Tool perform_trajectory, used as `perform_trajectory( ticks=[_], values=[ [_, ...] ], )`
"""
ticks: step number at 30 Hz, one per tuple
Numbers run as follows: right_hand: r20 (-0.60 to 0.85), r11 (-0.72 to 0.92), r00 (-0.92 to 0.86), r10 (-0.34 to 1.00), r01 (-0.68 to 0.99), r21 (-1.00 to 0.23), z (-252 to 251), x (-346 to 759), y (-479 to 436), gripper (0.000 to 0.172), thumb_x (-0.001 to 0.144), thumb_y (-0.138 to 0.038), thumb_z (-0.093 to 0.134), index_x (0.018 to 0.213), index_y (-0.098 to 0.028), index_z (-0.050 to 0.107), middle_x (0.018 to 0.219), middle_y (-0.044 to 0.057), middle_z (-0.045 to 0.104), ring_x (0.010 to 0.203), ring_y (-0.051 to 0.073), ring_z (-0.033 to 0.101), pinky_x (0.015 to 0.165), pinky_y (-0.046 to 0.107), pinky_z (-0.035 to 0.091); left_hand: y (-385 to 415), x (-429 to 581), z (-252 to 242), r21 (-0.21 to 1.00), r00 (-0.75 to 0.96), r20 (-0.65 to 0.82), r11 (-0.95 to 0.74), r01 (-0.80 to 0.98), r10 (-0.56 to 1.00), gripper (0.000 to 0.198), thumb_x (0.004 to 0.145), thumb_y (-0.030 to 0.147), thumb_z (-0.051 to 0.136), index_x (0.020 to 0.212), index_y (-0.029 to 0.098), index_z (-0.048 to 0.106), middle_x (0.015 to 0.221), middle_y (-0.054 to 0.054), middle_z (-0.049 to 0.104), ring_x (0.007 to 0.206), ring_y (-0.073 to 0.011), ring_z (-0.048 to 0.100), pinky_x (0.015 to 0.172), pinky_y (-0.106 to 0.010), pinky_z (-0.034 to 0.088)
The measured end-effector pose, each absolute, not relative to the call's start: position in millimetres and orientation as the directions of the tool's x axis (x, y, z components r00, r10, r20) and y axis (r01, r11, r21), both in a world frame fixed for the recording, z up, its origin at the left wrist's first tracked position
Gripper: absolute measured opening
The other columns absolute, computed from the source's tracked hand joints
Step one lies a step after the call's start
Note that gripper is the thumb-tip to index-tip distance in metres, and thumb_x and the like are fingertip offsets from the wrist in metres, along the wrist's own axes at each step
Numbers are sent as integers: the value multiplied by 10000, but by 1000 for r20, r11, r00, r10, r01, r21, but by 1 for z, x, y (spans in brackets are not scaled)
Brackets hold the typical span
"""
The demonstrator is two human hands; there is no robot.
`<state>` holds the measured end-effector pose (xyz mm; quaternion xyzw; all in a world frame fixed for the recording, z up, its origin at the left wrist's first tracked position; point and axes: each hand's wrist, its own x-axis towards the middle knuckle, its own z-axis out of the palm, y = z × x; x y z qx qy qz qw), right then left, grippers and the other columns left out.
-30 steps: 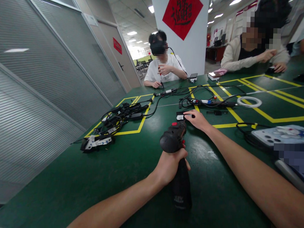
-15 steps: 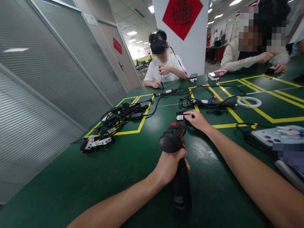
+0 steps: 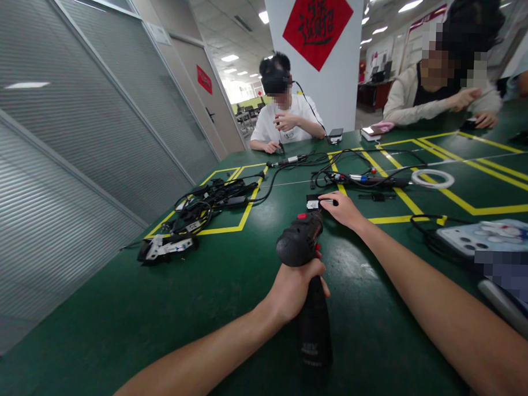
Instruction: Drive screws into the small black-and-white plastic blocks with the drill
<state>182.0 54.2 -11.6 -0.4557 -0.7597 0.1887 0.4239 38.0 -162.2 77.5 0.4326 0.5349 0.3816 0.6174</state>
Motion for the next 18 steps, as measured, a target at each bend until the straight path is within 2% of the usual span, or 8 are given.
perform_trajectory(
  ticks=[18],
  values=[
    [474,516,-225,852,521,-680,-13,182,55,266,834,-350,554,1015,-233,709,1041,58,640,931,190,591,872,300,424,-162,37,76,943,138,-326,331,-17,935,225,713,210,510,928,174,458,454,7,555,424,-137,517,448,-221,392]
  ],
)
